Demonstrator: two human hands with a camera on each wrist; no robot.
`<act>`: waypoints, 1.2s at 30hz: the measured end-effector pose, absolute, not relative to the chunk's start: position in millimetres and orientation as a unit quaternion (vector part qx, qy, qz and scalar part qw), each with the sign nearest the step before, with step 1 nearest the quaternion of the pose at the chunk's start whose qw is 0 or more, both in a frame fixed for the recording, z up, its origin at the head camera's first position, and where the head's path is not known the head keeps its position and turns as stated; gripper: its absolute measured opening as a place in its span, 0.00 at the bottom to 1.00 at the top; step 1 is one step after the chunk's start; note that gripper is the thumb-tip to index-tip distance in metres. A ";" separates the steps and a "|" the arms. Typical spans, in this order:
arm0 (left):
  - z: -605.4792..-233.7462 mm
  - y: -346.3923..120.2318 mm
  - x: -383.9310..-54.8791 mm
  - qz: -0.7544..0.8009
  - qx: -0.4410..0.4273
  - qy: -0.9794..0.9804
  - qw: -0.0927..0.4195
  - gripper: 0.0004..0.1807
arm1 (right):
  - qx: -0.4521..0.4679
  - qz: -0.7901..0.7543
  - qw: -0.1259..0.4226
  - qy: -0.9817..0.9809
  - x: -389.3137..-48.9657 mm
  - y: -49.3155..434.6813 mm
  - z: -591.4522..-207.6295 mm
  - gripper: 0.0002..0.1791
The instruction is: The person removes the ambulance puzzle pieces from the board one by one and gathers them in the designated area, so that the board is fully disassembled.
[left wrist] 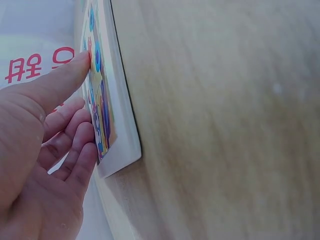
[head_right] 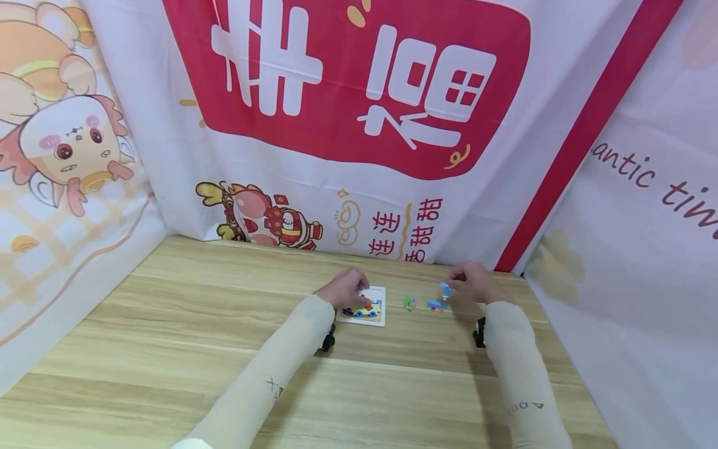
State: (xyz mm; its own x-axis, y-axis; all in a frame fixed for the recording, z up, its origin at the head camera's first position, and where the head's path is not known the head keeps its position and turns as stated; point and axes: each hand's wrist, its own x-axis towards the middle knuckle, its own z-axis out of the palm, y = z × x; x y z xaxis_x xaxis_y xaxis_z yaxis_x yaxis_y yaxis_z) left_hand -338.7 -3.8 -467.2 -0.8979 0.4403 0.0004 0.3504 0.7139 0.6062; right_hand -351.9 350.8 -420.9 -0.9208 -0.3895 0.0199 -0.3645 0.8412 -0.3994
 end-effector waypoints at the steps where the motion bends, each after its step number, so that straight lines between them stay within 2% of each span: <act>1: -467.3 -3.4 -338.7 0.311 0.215 0.923 0.073 0.24 | -0.190 -0.197 0.040 0.961 -350.3 358.2 -420.0 0.07; 7: -464.8 -3.1 -339.0 0.311 0.207 0.924 0.082 0.23 | -0.153 -0.200 0.114 0.961 -336.8 381.9 -411.1 0.08; 10: -464.0 -2.8 -340.2 0.304 0.204 0.927 0.082 0.24 | -0.159 -0.202 0.124 0.958 -332.8 384.5 -412.8 0.08; 22: -461.5 -0.7 -335.7 0.308 0.202 0.926 0.084 0.26 | -0.157 -0.194 0.099 0.963 -339.2 386.6 -443.7 0.06; 29: -458.5 0.3 -334.9 0.310 0.211 0.923 0.081 0.21 | -0.169 -0.213 0.071 0.960 -340.6 389.1 -449.7 0.06; 36: -457.9 -0.2 -332.6 0.307 0.208 0.925 0.086 0.22 | -0.185 -0.213 0.058 0.958 -336.9 387.8 -450.8 0.06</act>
